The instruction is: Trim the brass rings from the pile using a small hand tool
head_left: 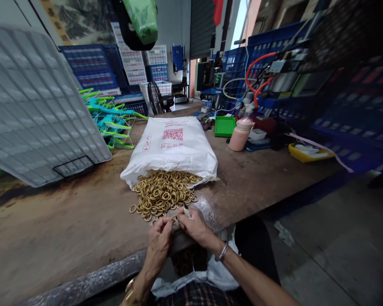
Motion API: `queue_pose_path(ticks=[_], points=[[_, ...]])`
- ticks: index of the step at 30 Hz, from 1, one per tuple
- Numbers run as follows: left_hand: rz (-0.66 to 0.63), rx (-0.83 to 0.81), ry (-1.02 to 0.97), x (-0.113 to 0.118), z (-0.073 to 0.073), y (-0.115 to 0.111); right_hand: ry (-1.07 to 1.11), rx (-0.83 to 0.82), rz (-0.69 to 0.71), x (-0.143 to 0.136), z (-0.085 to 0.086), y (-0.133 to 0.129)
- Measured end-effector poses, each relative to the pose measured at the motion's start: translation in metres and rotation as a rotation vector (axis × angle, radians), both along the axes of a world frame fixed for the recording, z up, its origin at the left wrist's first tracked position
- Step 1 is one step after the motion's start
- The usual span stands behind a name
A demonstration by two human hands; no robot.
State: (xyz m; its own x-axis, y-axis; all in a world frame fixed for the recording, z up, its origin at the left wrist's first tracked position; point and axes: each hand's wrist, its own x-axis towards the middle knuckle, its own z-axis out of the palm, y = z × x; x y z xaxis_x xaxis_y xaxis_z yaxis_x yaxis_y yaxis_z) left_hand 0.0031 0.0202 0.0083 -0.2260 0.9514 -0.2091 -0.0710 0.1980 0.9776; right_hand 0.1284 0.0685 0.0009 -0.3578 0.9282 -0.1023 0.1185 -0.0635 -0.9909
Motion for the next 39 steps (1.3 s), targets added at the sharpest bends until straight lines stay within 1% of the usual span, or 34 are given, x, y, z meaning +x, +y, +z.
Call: queue_pose_path(ticks=[2, 4, 6, 8, 11, 14, 17, 23, 27, 31, 35, 37, 39], points=[[0.0, 0.106, 0.169, 0.001, -0.002, 0.001, -0.113, 0.15, -0.023, 0.005, 0.002, 0.001], [-0.035, 0.183, 0.301, 0.004, -0.002, 0.001, -0.162, 0.232, -0.011, 0.009, 0.002, 0.001], [-0.068, 0.215, 0.36, 0.008, -0.001, 0.001, -0.185, 0.259, 0.015, 0.011, 0.002, 0.002], [-0.08, 0.215, 0.363, 0.013, 0.001, 0.002, -0.209, 0.245, 0.001, 0.012, 0.0, 0.003], [-0.105, 0.117, 0.26, 0.018, 0.004, 0.003, -0.184, 0.191, -0.036, 0.014, -0.002, 0.005], [-0.15, -0.043, 0.097, 0.021, 0.008, 0.001, -0.118, 0.176, -0.031, 0.018, -0.001, 0.007], [-0.205, -0.132, -0.038, 0.023, 0.012, -0.001, -0.098, 0.155, -0.019, 0.022, 0.002, 0.008], [-0.232, -0.116, -0.269, 0.026, 0.014, -0.001, -0.103, 0.139, -0.001, 0.028, 0.011, 0.007], [-0.229, -0.146, -0.439, 0.027, 0.013, 0.0, -0.104, 0.144, 0.01, 0.029, 0.013, 0.006], [-0.221, -0.147, -0.445, 0.023, 0.008, -0.003, -0.127, 0.176, 0.021, 0.025, 0.008, 0.004], [-0.239, -0.133, -0.334, 0.011, 0.003, -0.009, -0.133, 0.25, 0.01, 0.013, 0.0, -0.004], [-0.246, -0.143, -0.282, 0.004, 0.003, -0.013, -0.149, 0.284, 0.017, 0.007, -0.002, -0.008], [-0.238, -0.147, -0.276, -0.001, 0.002, -0.017, -0.161, 0.287, 0.033, 0.002, -0.002, -0.01]])
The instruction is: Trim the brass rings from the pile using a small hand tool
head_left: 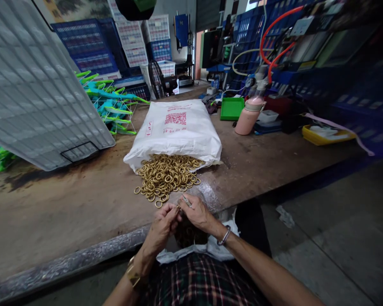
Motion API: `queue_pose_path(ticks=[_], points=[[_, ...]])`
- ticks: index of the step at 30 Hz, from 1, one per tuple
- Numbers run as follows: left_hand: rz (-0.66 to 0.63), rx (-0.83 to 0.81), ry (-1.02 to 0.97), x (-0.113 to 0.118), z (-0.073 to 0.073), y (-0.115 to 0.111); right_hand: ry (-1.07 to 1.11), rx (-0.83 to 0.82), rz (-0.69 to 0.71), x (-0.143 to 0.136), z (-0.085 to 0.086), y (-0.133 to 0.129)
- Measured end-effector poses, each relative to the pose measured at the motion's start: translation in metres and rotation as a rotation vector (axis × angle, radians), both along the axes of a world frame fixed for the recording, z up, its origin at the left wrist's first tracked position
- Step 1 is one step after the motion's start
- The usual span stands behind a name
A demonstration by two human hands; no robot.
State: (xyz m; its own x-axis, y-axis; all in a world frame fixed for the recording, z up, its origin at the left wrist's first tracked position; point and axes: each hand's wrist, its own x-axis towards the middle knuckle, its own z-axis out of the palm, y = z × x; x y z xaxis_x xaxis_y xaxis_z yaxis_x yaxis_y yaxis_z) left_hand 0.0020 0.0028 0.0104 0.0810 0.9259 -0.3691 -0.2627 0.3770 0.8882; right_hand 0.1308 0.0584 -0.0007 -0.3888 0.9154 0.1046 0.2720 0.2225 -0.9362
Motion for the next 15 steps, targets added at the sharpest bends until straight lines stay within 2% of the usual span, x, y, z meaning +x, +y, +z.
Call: queue_pose_path(ticks=[3, 5, 8, 10, 15], points=[[0.044, 0.027, -0.048, -0.004, -0.002, -0.005, -0.066, -0.024, -0.038, 0.0, 0.001, 0.0], [0.07, 0.052, -0.077, -0.004, -0.003, -0.007, -0.173, 0.028, -0.05, 0.004, 0.002, 0.0], [0.075, 0.081, -0.078, -0.005, -0.007, -0.008, -0.317, 0.162, 0.065, 0.009, 0.002, -0.002], [0.066, 0.096, -0.062, -0.006, -0.009, -0.007, -0.384, 0.196, 0.147, 0.01, 0.003, -0.006], [0.075, 0.079, -0.047, -0.009, -0.013, -0.006, -0.591, 0.22, 0.205, 0.004, 0.006, -0.014]])
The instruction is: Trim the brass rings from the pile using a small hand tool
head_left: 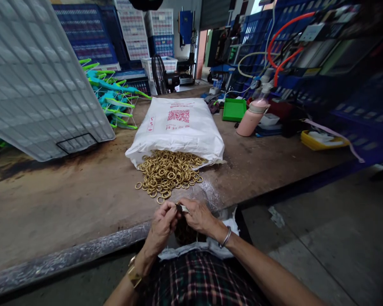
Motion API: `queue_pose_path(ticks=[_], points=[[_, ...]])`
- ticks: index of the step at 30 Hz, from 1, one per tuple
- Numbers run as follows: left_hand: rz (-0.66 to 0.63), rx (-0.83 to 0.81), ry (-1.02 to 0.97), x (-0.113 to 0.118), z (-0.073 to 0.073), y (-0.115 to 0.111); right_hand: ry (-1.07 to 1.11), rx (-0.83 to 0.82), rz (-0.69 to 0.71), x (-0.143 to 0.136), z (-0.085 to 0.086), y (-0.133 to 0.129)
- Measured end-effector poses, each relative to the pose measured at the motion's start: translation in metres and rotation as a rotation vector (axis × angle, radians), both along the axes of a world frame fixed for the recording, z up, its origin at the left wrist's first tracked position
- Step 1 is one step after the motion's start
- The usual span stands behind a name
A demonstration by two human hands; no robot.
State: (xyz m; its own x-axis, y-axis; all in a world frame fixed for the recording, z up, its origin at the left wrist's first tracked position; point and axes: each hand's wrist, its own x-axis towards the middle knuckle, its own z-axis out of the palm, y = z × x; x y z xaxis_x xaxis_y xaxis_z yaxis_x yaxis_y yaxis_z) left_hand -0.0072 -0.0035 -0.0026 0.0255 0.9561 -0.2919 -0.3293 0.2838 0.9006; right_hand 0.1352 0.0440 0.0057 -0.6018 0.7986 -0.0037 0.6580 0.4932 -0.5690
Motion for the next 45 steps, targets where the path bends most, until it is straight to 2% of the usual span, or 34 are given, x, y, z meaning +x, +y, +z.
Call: queue_pose_path(ticks=[9, 14, 17, 19, 22, 24, 25, 29, 32, 35, 39, 42, 45], points=[[0.037, 0.029, 0.193, 0.001, -0.001, -0.002, -0.14, 0.032, -0.015, -0.004, -0.004, 0.001], [0.086, 0.114, 0.307, -0.004, -0.005, -0.003, -0.221, 0.045, 0.011, -0.01, -0.004, 0.0], [0.089, 0.112, 0.315, -0.008, -0.006, -0.006, -0.275, 0.054, 0.021, -0.013, -0.003, 0.0], [0.075, 0.074, 0.272, -0.008, -0.002, -0.012, -0.297, 0.05, 0.018, -0.014, -0.003, 0.005], [-0.012, 0.032, 0.179, -0.004, 0.012, -0.026, -0.342, 0.046, -0.071, -0.012, -0.004, 0.02], [-0.102, -0.018, 0.066, -0.001, 0.021, -0.033, -0.351, 0.067, -0.14, -0.01, -0.005, 0.029], [-0.106, -0.03, 0.001, 0.0, 0.024, -0.035, -0.323, 0.087, -0.143, -0.01, -0.007, 0.032], [0.056, -0.1, -0.198, -0.006, 0.023, -0.032, -0.075, 0.131, -0.047, -0.022, -0.011, 0.028], [0.171, -0.126, -0.271, -0.016, 0.019, -0.028, -0.043, 0.154, -0.004, -0.038, -0.012, 0.02], [0.212, -0.168, -0.355, -0.024, 0.018, -0.027, -0.154, 0.156, -0.02, -0.05, -0.011, 0.017], [0.228, -0.24, -0.512, -0.03, 0.015, -0.025, -0.226, 0.169, -0.037, -0.052, -0.012, 0.02], [0.253, -0.259, -0.581, -0.032, 0.012, -0.022, -0.149, 0.161, -0.03, -0.047, -0.016, 0.025], [0.322, -0.287, -0.527, -0.03, 0.011, -0.016, 0.026, 0.072, -0.095, -0.041, -0.016, 0.029]])
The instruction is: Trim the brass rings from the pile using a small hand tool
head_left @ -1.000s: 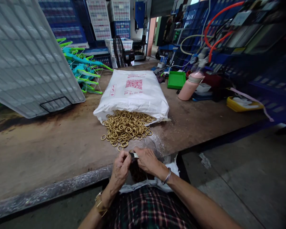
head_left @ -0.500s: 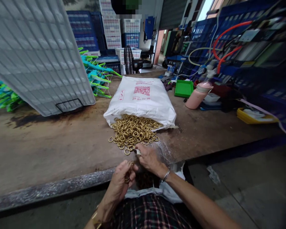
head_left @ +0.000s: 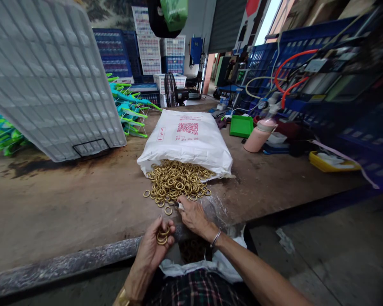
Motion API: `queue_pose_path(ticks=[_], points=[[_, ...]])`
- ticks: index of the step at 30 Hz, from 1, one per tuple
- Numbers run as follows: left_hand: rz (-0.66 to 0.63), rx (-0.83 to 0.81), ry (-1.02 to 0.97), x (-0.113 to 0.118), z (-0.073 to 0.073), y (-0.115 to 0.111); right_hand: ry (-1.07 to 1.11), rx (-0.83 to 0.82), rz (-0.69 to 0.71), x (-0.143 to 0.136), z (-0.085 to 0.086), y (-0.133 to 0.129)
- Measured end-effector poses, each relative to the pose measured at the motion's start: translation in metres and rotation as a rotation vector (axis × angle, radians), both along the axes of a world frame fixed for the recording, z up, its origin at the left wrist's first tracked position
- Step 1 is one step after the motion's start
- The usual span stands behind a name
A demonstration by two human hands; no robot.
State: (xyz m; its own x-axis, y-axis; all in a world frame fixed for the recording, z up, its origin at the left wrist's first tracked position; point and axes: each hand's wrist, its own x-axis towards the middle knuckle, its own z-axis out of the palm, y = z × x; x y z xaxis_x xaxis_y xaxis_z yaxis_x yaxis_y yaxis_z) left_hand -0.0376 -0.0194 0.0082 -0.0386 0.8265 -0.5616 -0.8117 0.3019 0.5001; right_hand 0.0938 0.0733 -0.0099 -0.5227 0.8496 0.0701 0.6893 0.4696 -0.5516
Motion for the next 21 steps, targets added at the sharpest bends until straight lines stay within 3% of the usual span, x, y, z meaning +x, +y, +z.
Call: queue_pose_path(ticks=[2, 5, 10, 15, 21], points=[[0.014, 0.023, 0.106, 0.003, 0.0, 0.004, 0.174, -0.117, -0.043, 0.004, 0.005, 0.002], [0.013, 0.13, 0.352, 0.008, 0.001, 0.01, 0.379, -0.288, 0.001, 0.012, 0.015, 0.0], [-0.091, 0.19, 0.721, 0.017, 0.001, 0.018, 0.462, -0.383, 0.11, 0.021, 0.029, -0.011], [-0.101, 0.236, 0.8, 0.022, -0.003, 0.019, 0.596, -0.583, 0.051, 0.018, 0.027, -0.017], [-0.094, 0.235, 0.796, 0.024, -0.004, 0.014, 0.655, -0.682, -0.072, 0.012, 0.016, -0.022]])
